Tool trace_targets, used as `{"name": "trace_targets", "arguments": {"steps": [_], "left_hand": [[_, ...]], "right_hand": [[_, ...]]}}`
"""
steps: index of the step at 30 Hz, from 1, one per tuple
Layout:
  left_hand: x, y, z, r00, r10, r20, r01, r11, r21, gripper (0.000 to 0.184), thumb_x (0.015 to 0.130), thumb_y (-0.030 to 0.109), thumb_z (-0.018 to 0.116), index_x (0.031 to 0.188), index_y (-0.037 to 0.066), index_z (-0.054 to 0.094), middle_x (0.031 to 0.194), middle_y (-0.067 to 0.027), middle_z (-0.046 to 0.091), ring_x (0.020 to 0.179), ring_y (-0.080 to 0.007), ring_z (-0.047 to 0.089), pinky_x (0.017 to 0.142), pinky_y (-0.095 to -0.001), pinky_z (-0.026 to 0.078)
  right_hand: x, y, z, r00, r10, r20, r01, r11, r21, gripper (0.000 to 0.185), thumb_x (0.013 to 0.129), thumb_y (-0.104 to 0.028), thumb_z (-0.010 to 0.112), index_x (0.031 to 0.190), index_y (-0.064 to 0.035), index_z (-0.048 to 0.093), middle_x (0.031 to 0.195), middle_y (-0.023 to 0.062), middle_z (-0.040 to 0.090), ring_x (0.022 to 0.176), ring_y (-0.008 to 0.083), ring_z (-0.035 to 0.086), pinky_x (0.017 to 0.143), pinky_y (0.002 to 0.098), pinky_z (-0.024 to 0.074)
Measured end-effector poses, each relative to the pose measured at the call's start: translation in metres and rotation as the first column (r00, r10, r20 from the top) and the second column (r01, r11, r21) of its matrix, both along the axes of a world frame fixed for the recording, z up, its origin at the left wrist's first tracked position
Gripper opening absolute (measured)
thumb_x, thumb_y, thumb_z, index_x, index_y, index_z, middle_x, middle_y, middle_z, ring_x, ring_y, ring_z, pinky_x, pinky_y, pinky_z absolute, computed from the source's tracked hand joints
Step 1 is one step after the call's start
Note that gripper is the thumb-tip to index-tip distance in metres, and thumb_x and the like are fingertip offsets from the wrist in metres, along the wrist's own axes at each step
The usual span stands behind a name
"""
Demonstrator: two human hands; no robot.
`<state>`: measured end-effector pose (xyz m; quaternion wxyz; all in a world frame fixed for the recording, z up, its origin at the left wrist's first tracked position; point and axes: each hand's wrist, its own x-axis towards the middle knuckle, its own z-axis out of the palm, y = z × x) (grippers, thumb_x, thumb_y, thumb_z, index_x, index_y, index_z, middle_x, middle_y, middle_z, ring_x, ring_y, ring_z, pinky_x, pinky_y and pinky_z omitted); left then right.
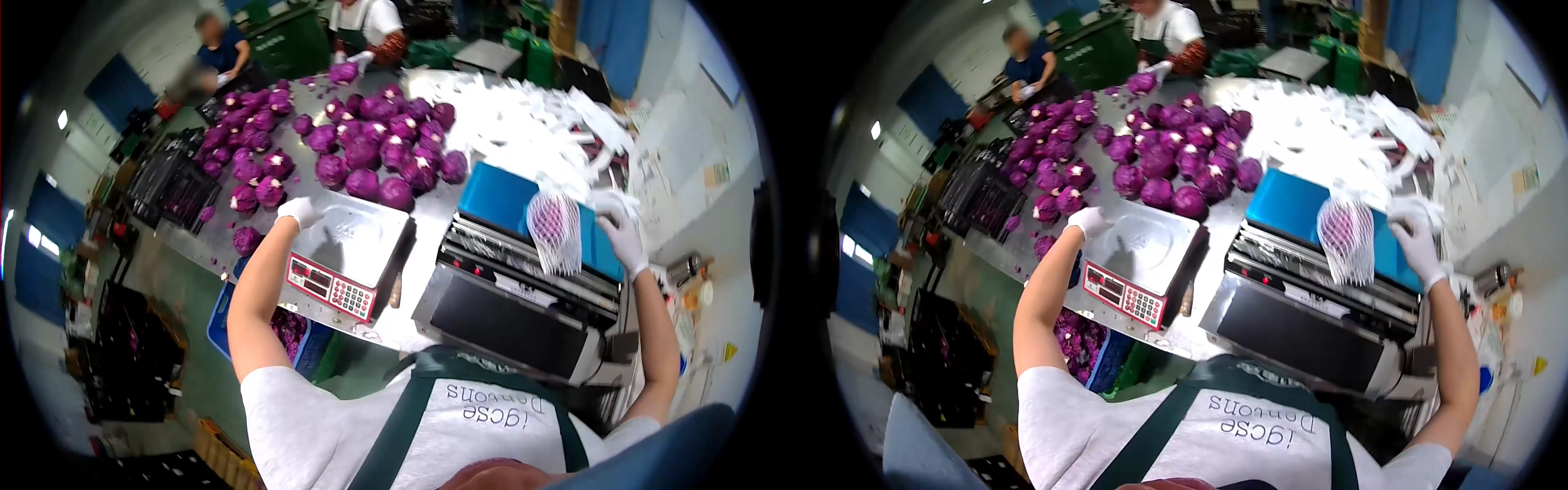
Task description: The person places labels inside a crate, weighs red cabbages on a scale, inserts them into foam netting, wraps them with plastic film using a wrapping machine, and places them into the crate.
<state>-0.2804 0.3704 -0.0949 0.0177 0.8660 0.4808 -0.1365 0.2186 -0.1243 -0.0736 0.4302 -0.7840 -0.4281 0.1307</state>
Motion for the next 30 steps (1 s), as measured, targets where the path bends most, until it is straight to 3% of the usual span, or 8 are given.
{"name": "trace_targets", "arguments": {"steps": [3, 7, 11, 14, 16, 24, 28, 30], "left_hand": [[0.067, -0.056, 0.019, 0.937, -0.297, 0.187, 0.309, 0.95, -0.039, 0.052, 0.082, 0.043, 0.064, 0.123, 0.011, 0.062, 0.107, -0.0164, 0.068, 0.099, -0.0308, 0.065, 0.087, -0.0391, 0.051], [0.15, -0.149, 0.03, 0.671, -0.632, 0.388, 0.685, 0.729, 0.004, 0.037, 0.085, 0.03, 0.065, 0.118, 0.014, 0.065, 0.091, -0.0127, 0.067, 0.083, -0.0304, 0.065, 0.075, -0.0405, 0.052], [0.202, -0.194, 0.008, 0.174, -0.914, 0.366, 0.945, 0.259, 0.198, 0.026, 0.084, 0.024, 0.065, 0.109, 0.019, 0.069, 0.079, -0.0078, 0.063, 0.075, -0.0265, 0.063, 0.071, -0.0399, 0.05], [0.241, -0.212, 0.004, 0.09, -0.967, 0.24, 0.989, 0.116, 0.096, 0.032, 0.082, 0.02, 0.065, 0.114, 0.023, 0.067, 0.074, -0.0071, 0.059, 0.074, -0.026, 0.061, 0.067, -0.0386, 0.049], [0.263, -0.212, -0.015, -0.133, -0.987, 0.095, 0.963, -0.106, 0.246, 0.045, 0.082, 0.014, 0.056, 0.125, 0.028, 0.06, 0.075, -0.0052, 0.058, 0.068, -0.0244, 0.06, 0.064, -0.0385, 0.048], [0.294, -0.213, -0.047, -0.084, -0.986, 0.145, 0.99, -0.067, 0.122, 0.045, 0.075, 0.007, 0.061, 0.116, 0.025, 0.067, 0.077, -0.0049, 0.063, 0.072, -0.024, 0.064, 0.064, -0.037, 0.051], [0.275, -0.213, -0.056, 0.049, -0.952, 0.302, 0.972, 0.115, 0.205, 0.025, 0.081, 0.016, 0.061, 0.101, 0.024, 0.071, 0.076, -0.0041, 0.061, 0.077, -0.024, 0.063, 0.066, -0.038, 0.048], [0.269, -0.217, -0.054, 0.25, -0.827, 0.503, 0.952, 0.304, 0.027, 0.013, 0.087, 0.018, 0.06, 0.094, 0.019, 0.072, 0.08, -0.0057, 0.063, 0.081, -0.0269, 0.062, 0.069, -0.0369, 0.048]], "right_hand": [[-0.015, -0.023, 0.009, 0.994, -0.065, 0.088, 0.071, 0.995, -0.069, 0.02, 0.09, -0.014, 0.063, 0.104, -0.0007, 0.066, 0.099, 0.0078, 0.067, 0.094, 0.0155, 0.061, 0.085, 0.0293, 0.0482], [-0.034, -0.052, 0.011, 0.896, 0.211, 0.392, -0.141, 0.97, -0.198, 0.011, 0.084, -0.01, 0.064, 0.094, -0.0077, 0.068, 0.09, 0.0076, 0.061, 0.092, 0.0258, 0.059, 0.083, 0.035, 0.047], [-0.04, -0.072, -0.001, 0.761, 0.415, 0.499, -0.274, 0.902, -0.333, 0.011, 0.078, -0.011, 0.067, 0.089, -0.0116, 0.068, 0.087, 0.0033, 0.059, 0.088, 0.0249, 0.056, 0.078, 0.0363, 0.0455], [-0.035, -0.075, -0.017, 0.648, 0.503, 0.572, -0.32, 0.861, -0.395, 0.012, 0.074, -0.013, 0.069, 0.086, -0.0156, 0.068, 0.086, 0.0013, 0.057, 0.086, 0.0229, 0.055, 0.074, 0.0354, 0.0445], [-0.031, -0.071, -0.027, 0.589, 0.552, 0.591, -0.379, 0.834, -0.401, 0.021, 0.07, -0.016, 0.072, 0.09, -0.0201, 0.069, 0.087, -0.0008, 0.057, 0.088, 0.0211, 0.055, 0.072, 0.035, 0.0447], [-0.007, -0.048, -0.073, 0.457, 0.608, 0.649, -0.412, 0.791, -0.452, 0.019, 0.07, -0.019, 0.07, 0.087, -0.0261, 0.072, 0.08, 0.0006, 0.054, 0.082, 0.0213, 0.055, 0.065, 0.0363, 0.0451], [-0.009, -0.052, -0.077, 0.707, 0.548, 0.448, -0.419, 0.834, -0.36, 0.007, 0.077, -0.02, 0.069, 0.083, -0.0208, 0.073, 0.078, 0.0019, 0.057, 0.081, 0.0239, 0.056, 0.068, 0.0393, 0.0467], [-0.014, -0.057, -0.073, 0.757, 0.529, 0.382, -0.405, 0.84, -0.36, 0.007, 0.08, -0.02, 0.067, 0.083, -0.0174, 0.072, 0.077, 0.004, 0.057, 0.08, 0.0261, 0.057, 0.068, 0.0408, 0.0468]]}}
